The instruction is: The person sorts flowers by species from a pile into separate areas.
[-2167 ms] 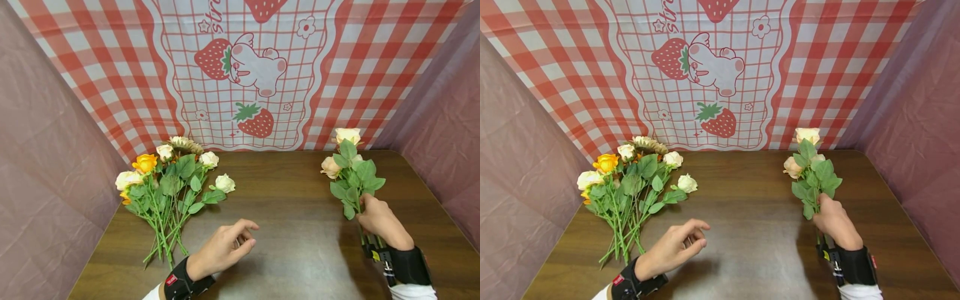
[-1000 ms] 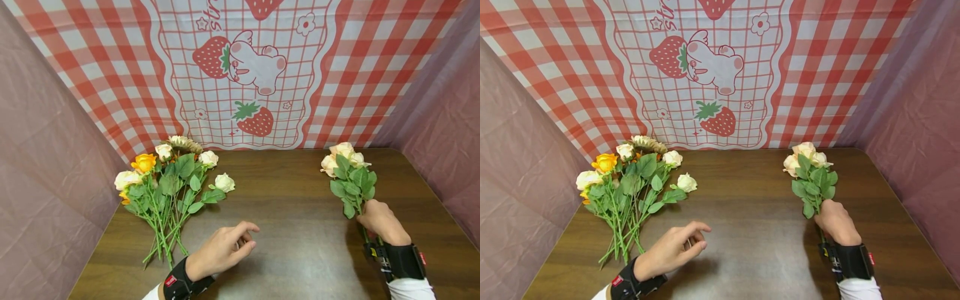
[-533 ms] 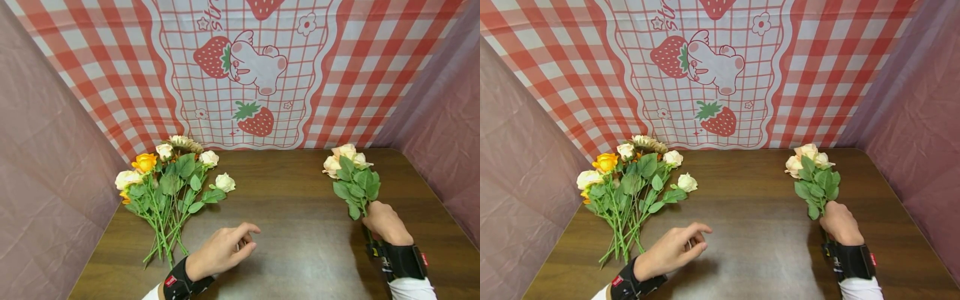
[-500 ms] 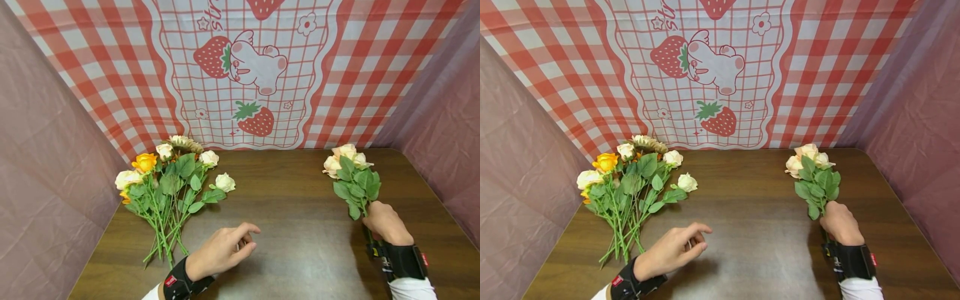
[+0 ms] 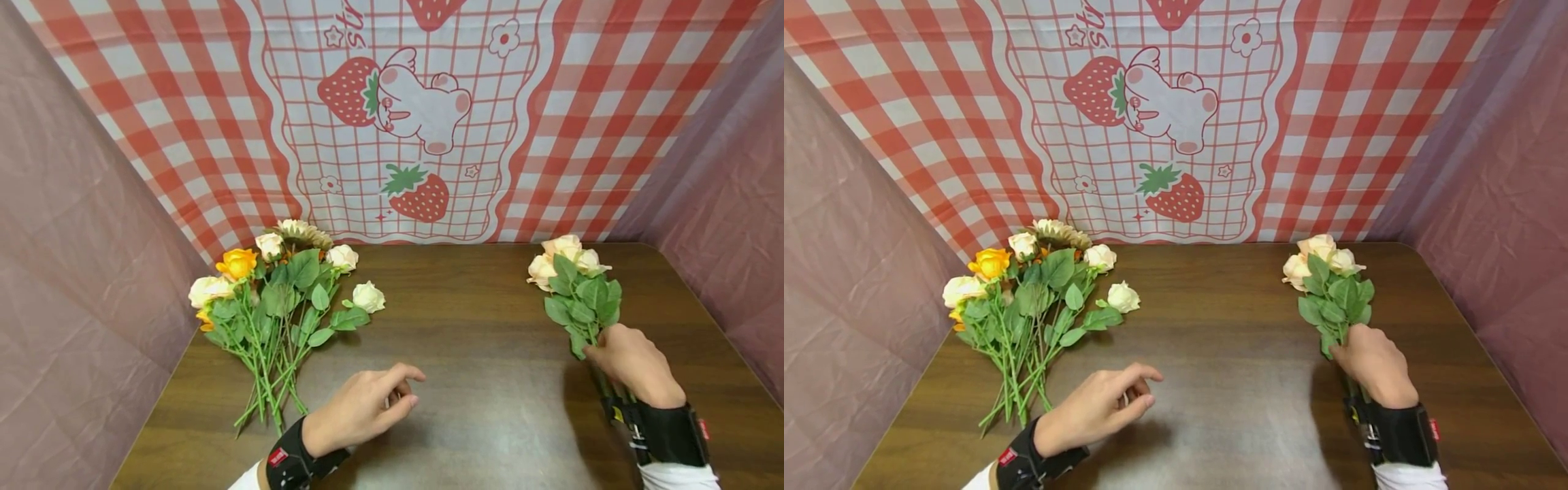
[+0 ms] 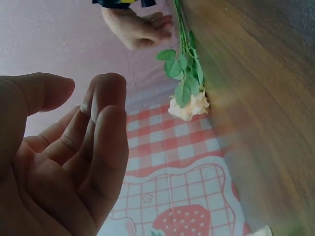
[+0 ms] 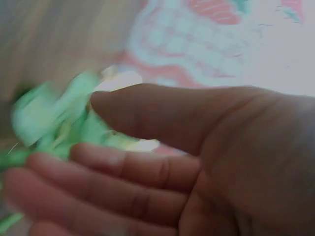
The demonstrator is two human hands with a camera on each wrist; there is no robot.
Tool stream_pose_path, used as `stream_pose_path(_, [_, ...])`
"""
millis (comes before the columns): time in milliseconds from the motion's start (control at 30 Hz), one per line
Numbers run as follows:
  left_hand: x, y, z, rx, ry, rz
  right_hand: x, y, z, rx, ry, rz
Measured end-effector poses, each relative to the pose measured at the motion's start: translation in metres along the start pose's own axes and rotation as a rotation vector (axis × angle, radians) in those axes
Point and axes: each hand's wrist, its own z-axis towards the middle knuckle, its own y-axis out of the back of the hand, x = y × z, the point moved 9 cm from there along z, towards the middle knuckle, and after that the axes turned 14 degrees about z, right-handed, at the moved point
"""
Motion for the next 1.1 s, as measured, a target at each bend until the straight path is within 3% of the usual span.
stream_pose_path(167, [0.009, 0.011, 0.0, -0.071, 0.061, 0.034, 0.05, 0.005, -0.007, -0.062, 0.246, 0.028])
stream_pose_path(267, [0.016, 0.02, -0.001, -0.121, 0.115, 0.048, 0.071, 0.006, -0.015, -0.078, 0.323, 0.058])
stream_pose_path(433, [0.036, 0.04, -0.006, -0.185, 0.223, 0.08, 0.089, 0.005, -0.03, -0.077, 0.355, 0.084])
stream_pose_path(600, [0.075, 0.069, -0.022, -0.214, 0.406, 0.109, 0.099, 0.005, -0.035, -0.085, 0.355, 0.069])
stream_pose_path(700, [0.104, 0.077, -0.036, -0.151, 0.556, 0.185, 0.101, 0.003, -0.036, -0.077, 0.351, 0.049])
stream_pose_path(867, [0.145, 0.073, -0.059, 0.032, 0.743, 0.337, 0.099, -0.003, -0.035, -0.029, 0.321, 0.063])
stream_pose_path(967, [0.161, 0.069, -0.07, 0.112, 0.824, 0.407, 0.098, -0.006, -0.036, -0.006, 0.308, 0.077])
stream_pose_path(1100, [0.172, 0.068, -0.079, 0.153, 0.874, 0.493, 0.098, -0.007, -0.036, 0.005, 0.295, 0.082])
